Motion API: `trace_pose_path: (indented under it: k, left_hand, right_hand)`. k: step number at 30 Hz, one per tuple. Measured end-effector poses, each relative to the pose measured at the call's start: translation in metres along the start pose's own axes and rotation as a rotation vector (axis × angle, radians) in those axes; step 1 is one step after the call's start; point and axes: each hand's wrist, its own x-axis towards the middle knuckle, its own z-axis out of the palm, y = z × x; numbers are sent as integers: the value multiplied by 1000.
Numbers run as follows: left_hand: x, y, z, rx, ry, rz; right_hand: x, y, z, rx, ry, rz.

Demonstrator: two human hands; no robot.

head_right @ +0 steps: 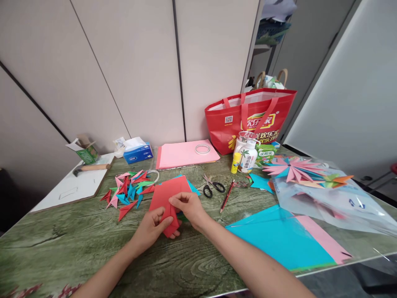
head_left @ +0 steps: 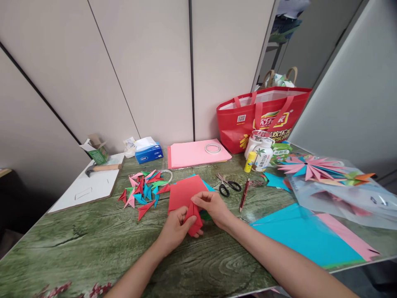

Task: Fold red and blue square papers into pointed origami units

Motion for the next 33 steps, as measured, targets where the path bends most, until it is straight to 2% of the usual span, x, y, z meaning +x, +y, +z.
trace_pose_path:
  k: [2,6,11,18,22,26,33]
  left_hand:
    - [0,1,1,-11,-9,2]
    - [-1,3,0,-33,-17,5]
    - [-1,0,-3,-55,16,25]
    - [3,-5,-3,-106,95,-64]
    - [2,-4,-5,-134,21,-96]
    - [1,-2,-6,-183,-41,-122]
    - [1,-1,-6,-142,-49,-121]
  right_hand:
    - [0,-1,0,2,-9,5]
    - [0,-4,-2,41,-113,39]
    - [0,-3,-5,28,-171,-6]
    - [3,0,-6,55,-12,46]
    - [4,-2,-4,69,43,74]
    - [4,-2,-4,69,57,65]
    - [5,2,-4,33,31,34]
